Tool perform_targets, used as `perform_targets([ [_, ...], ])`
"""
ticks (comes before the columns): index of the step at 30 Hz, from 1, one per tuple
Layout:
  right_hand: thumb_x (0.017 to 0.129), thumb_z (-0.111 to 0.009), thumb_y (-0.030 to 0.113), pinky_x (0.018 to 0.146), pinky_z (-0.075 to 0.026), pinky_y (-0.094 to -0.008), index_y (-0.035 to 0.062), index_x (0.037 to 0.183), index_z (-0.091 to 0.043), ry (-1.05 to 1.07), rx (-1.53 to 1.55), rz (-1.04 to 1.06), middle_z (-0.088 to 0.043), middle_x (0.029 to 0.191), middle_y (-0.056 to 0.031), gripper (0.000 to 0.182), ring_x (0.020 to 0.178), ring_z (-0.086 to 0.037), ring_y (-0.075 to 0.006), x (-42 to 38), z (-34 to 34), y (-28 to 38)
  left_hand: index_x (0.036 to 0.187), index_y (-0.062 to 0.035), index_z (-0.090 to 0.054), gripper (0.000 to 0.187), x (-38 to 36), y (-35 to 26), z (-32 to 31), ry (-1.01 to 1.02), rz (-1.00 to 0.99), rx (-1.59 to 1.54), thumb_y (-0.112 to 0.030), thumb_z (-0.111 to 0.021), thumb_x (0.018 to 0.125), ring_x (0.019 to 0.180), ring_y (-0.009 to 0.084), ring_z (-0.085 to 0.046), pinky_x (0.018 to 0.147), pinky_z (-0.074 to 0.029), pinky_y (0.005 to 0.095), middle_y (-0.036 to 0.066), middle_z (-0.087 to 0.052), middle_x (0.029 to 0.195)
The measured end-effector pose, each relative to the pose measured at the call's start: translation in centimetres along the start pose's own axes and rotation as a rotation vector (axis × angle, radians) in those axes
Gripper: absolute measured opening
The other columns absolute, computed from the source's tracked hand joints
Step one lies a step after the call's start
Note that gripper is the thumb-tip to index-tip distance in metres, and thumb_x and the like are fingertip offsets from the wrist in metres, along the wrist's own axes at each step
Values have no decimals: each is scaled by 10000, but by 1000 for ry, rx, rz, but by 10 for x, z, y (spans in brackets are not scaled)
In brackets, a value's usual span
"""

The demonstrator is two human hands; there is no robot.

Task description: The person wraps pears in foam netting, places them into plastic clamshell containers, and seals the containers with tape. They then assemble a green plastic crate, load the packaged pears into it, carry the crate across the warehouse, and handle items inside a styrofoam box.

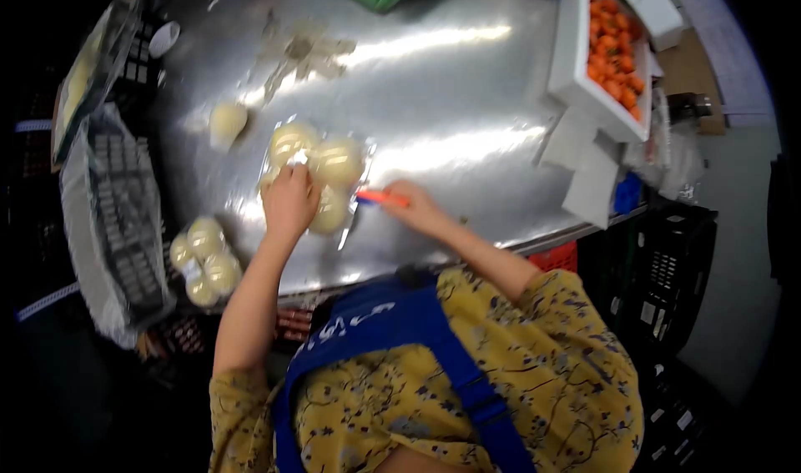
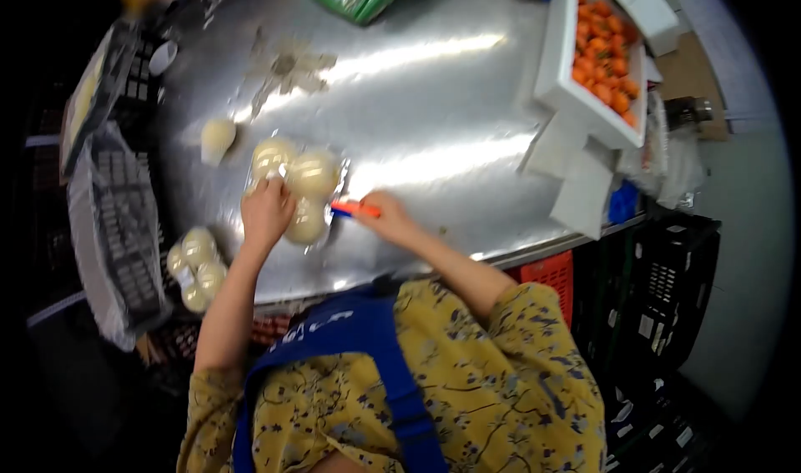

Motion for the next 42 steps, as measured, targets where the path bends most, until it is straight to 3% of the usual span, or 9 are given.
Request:
perform_targets([
  [1, 769, -637, 230, 642, -411, -367, 6, 736, -588, -121, 21, 122, -549, 728, -131, 232, 703, -522, -270, 2, -3, -3, 816, -93, -539, 174, 5, -1, 9, 15, -70, 13, -185, -640, 707, 706, 266, -578, 625, -394, 415, 68, -569, 786],
  [4, 762, -649, 230, 703, -426, -362, 1, 795, -602, -137, 50, 82, -581, 818, -129, 236, 791, -539, -273, -3, -4, -5, 965, -135, -587, 265, 23, -18, 27, -42, -442, -32, -182, -654, 713, 1044, 239, -512, 896, -353, 459, 61, -564, 1018],
  [6, 758, -655, 235, 703, -427, -361, -3, 789, -600, -128, 76, 45, -580, 828, -127, 246, 782, -538, -269, -5, -5, -1, 1044, -180, -596, 308, 31, -40, 20, 52, -653, 57, -194, -634, 738, 1236, 224, -382, 1026, -261, 497, 42, -507, 1207],
  [9, 757, -659, 256, 709, -425, -357, -6, 772, -598, -148, 103, 26, -579, 847, -130, 270, 798, -533, -267, -5, -7, -2, 1036, -214, -628, 288, 46, -56, -3, 239, -872, 240, -195, -620, 748, 1319, 190, -268, 1064, -179, 549, -2, -456, 1295],
  [12, 756, -662, 278, 724, -423, -352, -10, 758, -599, -136, 60, -10, -575, 856, -133, 295, 825, -528, -264, -4, -4, 1, 940, -240, -674, 204, 58, -79, -8, 554, -953, 454, -193, -615, 750, 1322, 189, -263, 1051, -166, 584, -29, -483, 1270],
  [18, 753, -654, 308, 741, -425, -354, -11, 749, -607, -85, 35, -125, -573, 856, -133, 322, 840, -525, -258, -3, -2, 6, 841, -174, -696, 132, 73, -101, -38, 758, -983, 648, -179, -642, 721, 1266, 204, -349, 1041, -138, 612, -24, -598, 1105],
  [25, 762, -644, 297, 754, -435, -341, -7, 751, -601, -57, 2, -170, -576, 900, -124, 308, 874, -537, -247, 0, -1, 6, 744, -159, -675, 57, 83, -112, -53, 1031, -846, 630, -141, -654, 694, 1076, 173, -500, 969, -282, 522, -18, -644, 818],
  [33, 756, -650, 192, 787, -424, -304, 2, 742, -509, -23, 115, 131, -536, 1052, -113, 237, 924, -524, -221, -6, 10, 10, 650, -167, -649, 120, 69, -69, 4, 837, -1090, 338, -87, -593, 721, 932, 146, -517, 1025, -249, 474, -53, -580, 758],
  [42, 787, -627, 214, 753, -435, -297, 0, 776, -552, 130, 191, 63, -571, 951, -94, 227, 865, -541, -201, 29, -6, 13, 684, -100, -597, 13, 61, -19, 75, 623, -1095, 76, -108, -596, 695, 965, 133, -509, 1043, -253, 473, -24, -548, 782],
])
Point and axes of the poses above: each hand's wrist, its own x-axis towards the middle knuckle, its own z-axis out of the back of the hand, y = z × x, the point moved 2 cm from there along x, towards the middle knuckle
